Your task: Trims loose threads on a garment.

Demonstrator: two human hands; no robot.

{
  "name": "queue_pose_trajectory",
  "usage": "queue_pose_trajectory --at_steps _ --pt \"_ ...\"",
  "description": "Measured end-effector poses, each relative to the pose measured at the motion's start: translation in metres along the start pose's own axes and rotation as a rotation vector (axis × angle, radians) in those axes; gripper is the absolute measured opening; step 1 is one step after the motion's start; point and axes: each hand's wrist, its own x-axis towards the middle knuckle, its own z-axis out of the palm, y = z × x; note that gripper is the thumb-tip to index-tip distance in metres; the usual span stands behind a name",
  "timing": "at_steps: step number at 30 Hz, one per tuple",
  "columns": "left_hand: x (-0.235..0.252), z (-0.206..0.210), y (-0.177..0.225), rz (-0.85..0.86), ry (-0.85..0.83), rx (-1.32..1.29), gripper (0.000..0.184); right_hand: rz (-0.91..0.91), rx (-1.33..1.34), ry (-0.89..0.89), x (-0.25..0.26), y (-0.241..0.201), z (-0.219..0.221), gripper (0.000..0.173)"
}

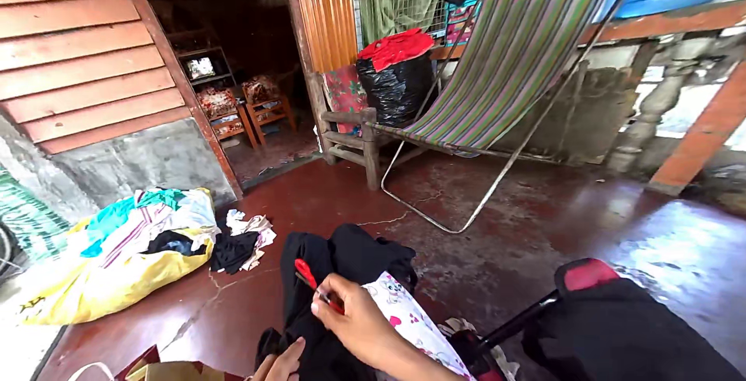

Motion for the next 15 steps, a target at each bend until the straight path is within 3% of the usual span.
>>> queue_pose_trajectory --at_steps 4,7,10,15 --pt "0.004 0.010 0.007 0.041 0.077 -0.009 0.035 0.107 0.125 -0.169 -0.019 0.006 0.025 0.033" --pt "0.000 0.019 0.006 0.065 0.128 0.079 0.030 0.309 0.434 -0.241 -0.024 0.008 0.029 0.025" --pt "-0.006 0.028 0.005 0.118 0.209 0.125 0.026 0.457 0.690 -0.286 -0.025 0.011 0.027 0.029" --pt "-0.011 0.040 0.006 0.189 0.283 0.116 0.020 0.459 0.666 -0.288 -0.025 0.014 0.022 0.034"
